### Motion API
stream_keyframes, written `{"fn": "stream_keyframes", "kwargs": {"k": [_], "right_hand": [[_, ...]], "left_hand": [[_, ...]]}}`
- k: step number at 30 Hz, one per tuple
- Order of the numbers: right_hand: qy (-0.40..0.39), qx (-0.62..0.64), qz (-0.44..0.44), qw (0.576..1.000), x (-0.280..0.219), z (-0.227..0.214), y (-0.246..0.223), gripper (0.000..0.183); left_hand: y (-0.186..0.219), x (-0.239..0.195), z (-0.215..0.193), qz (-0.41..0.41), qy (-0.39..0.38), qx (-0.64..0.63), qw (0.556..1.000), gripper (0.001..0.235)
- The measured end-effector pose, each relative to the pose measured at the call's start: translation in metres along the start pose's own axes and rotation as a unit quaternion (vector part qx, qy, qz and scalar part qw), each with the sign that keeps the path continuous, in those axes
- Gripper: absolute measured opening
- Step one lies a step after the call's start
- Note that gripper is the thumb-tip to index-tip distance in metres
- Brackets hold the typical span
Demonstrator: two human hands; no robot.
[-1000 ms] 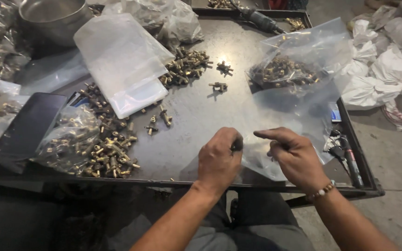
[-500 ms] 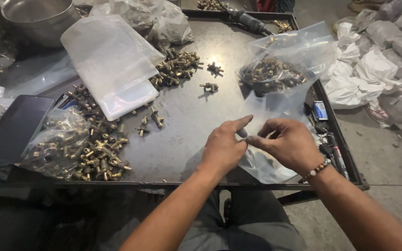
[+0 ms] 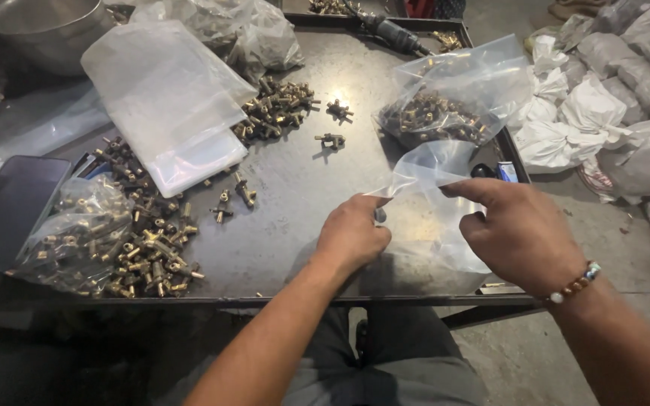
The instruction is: The person picks up several small brass-colored metal T-joint fittings from a metal workbench and places them into a clear plastic bag.
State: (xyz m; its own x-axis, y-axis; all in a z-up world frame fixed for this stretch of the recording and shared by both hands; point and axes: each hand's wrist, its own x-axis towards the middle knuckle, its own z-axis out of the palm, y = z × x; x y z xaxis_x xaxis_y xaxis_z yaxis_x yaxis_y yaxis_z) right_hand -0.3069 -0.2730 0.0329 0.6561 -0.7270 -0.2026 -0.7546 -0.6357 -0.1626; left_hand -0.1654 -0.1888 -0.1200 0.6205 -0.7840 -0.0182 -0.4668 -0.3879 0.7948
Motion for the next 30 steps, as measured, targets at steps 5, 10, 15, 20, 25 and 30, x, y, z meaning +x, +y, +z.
{"fn": "stream_keyframes", "kwargs": {"k": [5,10,15,20,25,30], "right_hand": [[-0.003,-0.074,0.001,0.997,0.019,0.032,0.031,0.055],[0.096,0.135,-0.113,0.980,0.045,0.098,0.075,0.053],[0.186,0.232,-0.082,0.951,0.049,0.148,0.097,0.043],[0.208,0.218,-0.042,0.953,0.036,0.139,0.080,0.051],[0.230,0.244,-0.046,0.941,0.035,0.137,0.075,0.049],[0.205,0.266,-0.027,0.942,0.039,0.138,0.077,0.052]], "left_hand": [[0.001,0.011,0.001,0.043,-0.020,-0.009,0.999,0.064],[-0.020,0.028,-0.019,0.140,-0.075,-0.036,0.987,0.042],[-0.017,0.069,-0.099,0.019,0.144,0.104,0.984,0.044],[-0.047,0.140,-0.110,0.053,0.131,0.248,0.958,0.078],[-0.040,0.182,-0.118,0.027,0.065,0.323,0.944,0.092],[-0.043,0.213,-0.110,-0.070,0.010,0.287,0.955,0.098]]}}
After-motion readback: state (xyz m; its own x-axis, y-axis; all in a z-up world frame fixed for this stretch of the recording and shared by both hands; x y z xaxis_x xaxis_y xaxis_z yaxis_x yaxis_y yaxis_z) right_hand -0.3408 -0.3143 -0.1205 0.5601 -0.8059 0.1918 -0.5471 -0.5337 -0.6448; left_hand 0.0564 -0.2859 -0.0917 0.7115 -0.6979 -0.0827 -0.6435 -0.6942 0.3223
